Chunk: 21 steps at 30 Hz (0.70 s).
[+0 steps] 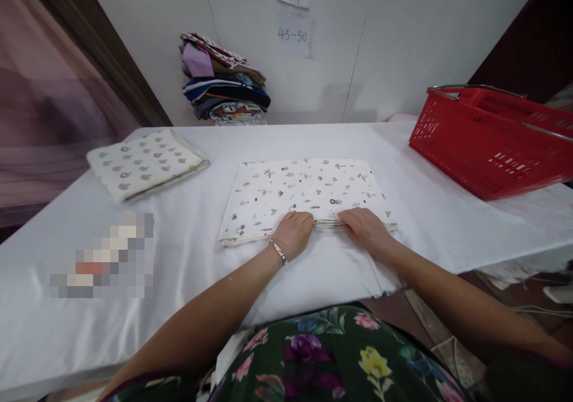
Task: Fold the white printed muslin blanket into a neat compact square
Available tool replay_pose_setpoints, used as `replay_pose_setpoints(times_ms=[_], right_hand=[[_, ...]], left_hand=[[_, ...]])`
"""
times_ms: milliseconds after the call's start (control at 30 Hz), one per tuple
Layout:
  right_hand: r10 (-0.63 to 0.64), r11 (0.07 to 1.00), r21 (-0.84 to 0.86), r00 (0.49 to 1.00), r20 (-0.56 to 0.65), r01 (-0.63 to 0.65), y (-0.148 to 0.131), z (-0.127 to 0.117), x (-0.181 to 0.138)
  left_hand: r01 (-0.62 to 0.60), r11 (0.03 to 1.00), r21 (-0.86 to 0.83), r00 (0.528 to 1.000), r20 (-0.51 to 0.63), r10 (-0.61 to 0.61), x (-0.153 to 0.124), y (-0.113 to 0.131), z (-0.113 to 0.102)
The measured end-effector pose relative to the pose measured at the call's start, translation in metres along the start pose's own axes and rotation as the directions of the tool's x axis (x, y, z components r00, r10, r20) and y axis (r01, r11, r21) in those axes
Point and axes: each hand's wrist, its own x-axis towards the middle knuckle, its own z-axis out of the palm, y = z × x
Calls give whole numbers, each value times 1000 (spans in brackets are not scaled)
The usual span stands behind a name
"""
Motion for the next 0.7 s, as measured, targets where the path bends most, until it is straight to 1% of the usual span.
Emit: replay_pose_setpoints(times_ms=[133, 300, 367, 500, 700], right_hand=[[-19, 998, 54, 999, -25, 20, -1, 8, 6], [8, 989, 150, 1000, -26, -4, 2, 10, 2], [20, 984, 175, 999, -33, -14, 3, 10, 2], [45, 978, 206, 998, -45, -35, 2, 11, 3], [86, 967, 243, 996, -33, -76, 2, 13, 6]], left_hand=[[-16, 1000, -15, 1000, -24, 15, -2, 0, 0], [-5, 1000, -2, 996, -86, 5, -2, -1, 2], [7, 1000, 5, 998, -68, -7, 0, 0, 3], [23, 999, 33, 1000, 10, -23, 2, 1, 1], [42, 999, 0, 998, 46, -42, 3, 6, -7]])
